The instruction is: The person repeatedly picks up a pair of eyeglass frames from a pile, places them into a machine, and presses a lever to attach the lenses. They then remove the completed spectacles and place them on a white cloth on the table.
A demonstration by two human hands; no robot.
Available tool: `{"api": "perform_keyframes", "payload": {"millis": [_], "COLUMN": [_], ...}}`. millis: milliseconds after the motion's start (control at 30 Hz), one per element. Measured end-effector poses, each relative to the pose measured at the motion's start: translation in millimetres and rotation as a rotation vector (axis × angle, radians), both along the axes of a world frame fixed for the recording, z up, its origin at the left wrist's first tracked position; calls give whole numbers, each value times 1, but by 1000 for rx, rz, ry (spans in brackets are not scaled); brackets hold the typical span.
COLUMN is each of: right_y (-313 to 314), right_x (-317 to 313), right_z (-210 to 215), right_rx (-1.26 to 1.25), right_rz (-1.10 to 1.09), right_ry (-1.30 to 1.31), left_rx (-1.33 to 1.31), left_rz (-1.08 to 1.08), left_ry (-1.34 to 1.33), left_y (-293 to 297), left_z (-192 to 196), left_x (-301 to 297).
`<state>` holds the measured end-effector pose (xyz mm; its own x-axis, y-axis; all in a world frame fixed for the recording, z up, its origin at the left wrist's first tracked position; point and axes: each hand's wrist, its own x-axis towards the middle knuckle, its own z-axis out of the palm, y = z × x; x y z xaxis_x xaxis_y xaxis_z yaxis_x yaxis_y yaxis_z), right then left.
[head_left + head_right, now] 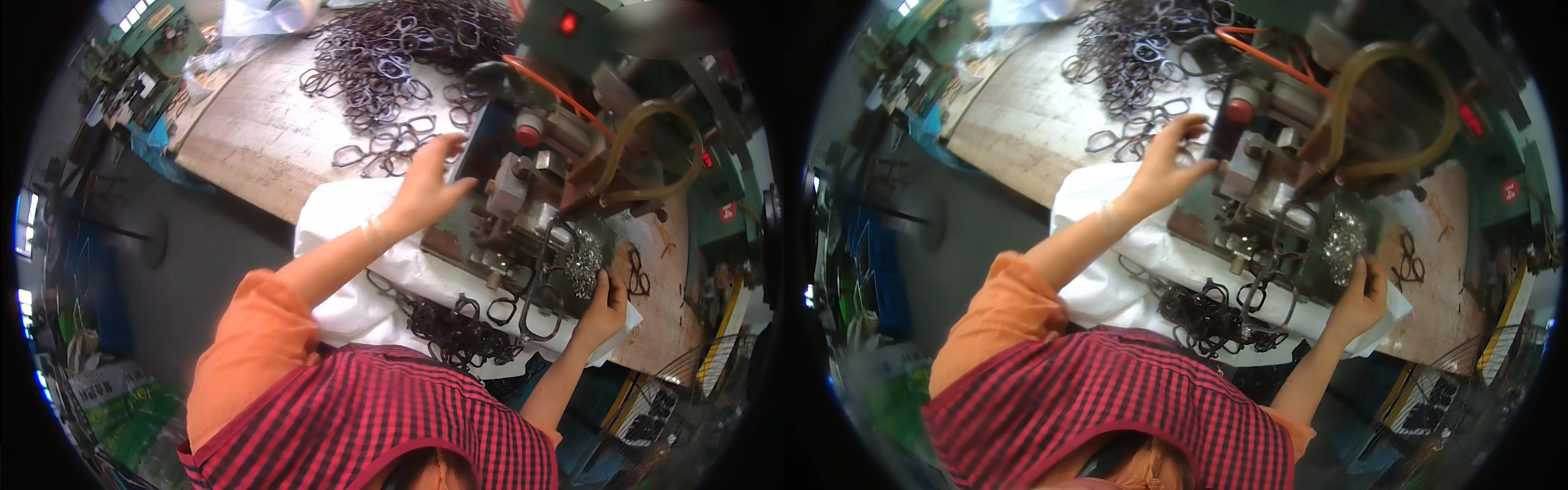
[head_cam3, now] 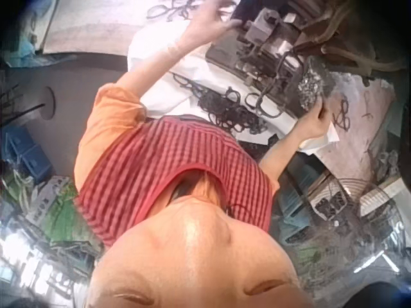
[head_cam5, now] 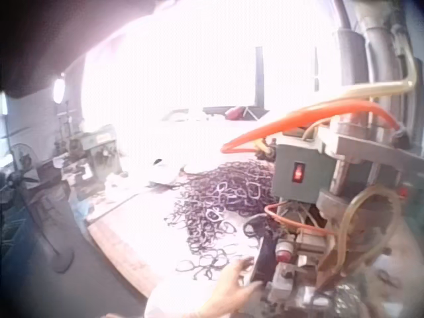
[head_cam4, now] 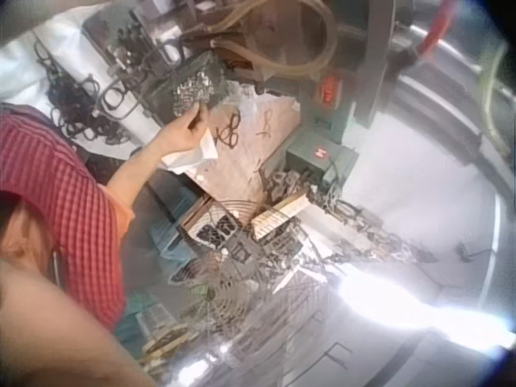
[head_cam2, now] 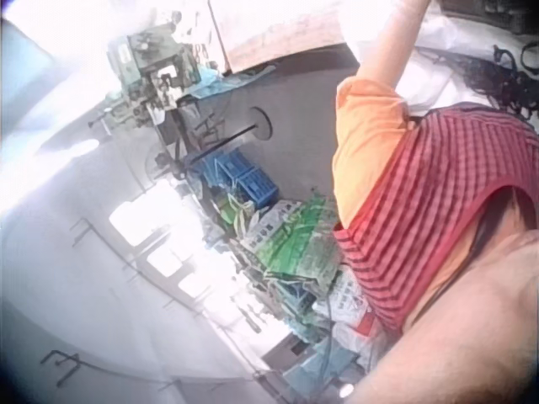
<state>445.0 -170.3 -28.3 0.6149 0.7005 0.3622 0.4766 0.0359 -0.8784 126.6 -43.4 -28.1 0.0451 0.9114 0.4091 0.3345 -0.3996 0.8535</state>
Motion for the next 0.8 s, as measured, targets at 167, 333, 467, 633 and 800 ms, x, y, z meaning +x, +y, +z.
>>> {"api": "perform_keyframes", "payload": {"millis": [167, 333, 467, 633, 800], "right_y": [29, -25, -64, -16, 60], "right_x": [-15, 12, 20, -37, -76], "right_z": [11, -3, -6, 64, 78], "right_rx": [-72, -108, -148, -4, 149], "right_rz": [107, -107, -185, 275, 505], "right_ry": [-13, -153, -38, 30, 329], "left_rx": [-12, 419, 101, 111, -10], "left_rz": [78, 340, 301, 199, 332], "left_ry": [236, -102, 343, 900, 899], "left_y": [60, 79, 56, 60, 74], "left_z": [-1, 40, 18, -18, -58], "left_x": [22, -46, -107, -79, -84]}}
